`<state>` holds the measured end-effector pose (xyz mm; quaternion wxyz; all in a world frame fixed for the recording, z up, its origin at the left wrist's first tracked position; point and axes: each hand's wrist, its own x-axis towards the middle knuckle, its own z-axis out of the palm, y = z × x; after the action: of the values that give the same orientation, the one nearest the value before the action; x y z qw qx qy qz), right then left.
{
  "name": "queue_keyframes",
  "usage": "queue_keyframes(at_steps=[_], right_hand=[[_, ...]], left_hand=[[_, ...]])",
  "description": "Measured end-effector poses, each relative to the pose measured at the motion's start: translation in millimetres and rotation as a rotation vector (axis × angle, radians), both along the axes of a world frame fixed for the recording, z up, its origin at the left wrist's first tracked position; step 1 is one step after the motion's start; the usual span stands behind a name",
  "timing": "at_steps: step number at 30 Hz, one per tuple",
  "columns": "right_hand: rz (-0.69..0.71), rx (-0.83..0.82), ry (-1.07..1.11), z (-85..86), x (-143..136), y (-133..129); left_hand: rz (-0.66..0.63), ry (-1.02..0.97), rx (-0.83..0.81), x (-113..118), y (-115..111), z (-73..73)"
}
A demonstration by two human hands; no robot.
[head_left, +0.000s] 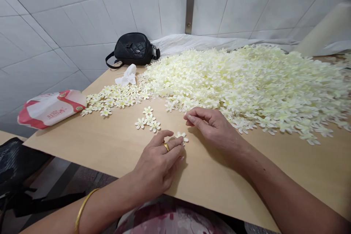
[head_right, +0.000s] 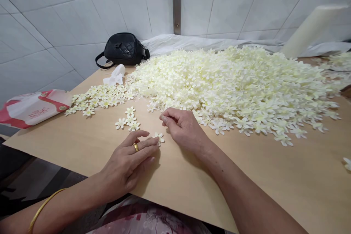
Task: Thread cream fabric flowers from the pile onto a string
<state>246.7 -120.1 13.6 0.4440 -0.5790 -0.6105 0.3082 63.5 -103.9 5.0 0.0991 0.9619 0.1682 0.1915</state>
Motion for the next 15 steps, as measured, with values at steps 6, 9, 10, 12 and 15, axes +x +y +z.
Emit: queue_keyframes(at_steps=[6,9,10,12,15], right_hand=[[-0.040,0.019,-0.016,-4.9,0.6,3.8],[-0.057,0.035,-0.040,-10.1,1.7,7.8],[-0.055,0.039,-0.056,-11.4,1.7,8.8],[-0.054,0.042,-0.108,-13.1,1.2,9.8],[-0.074,0.041,-0.248,-12.1,-0.9,8.5]], left_hand=[[0.033,-0.007,-0.119,2.4,8.0,-0.2],[0.019,-0.004,-0.168,3.8,15.4,-1.3],[0.013,-0.012,-0.175,4.2,17.1,-1.8],[0.007,-0.027,-0.176,4.5,18.2,-3.0],[0.029,-0.033,-0.148,4.2,15.7,-3.9]])
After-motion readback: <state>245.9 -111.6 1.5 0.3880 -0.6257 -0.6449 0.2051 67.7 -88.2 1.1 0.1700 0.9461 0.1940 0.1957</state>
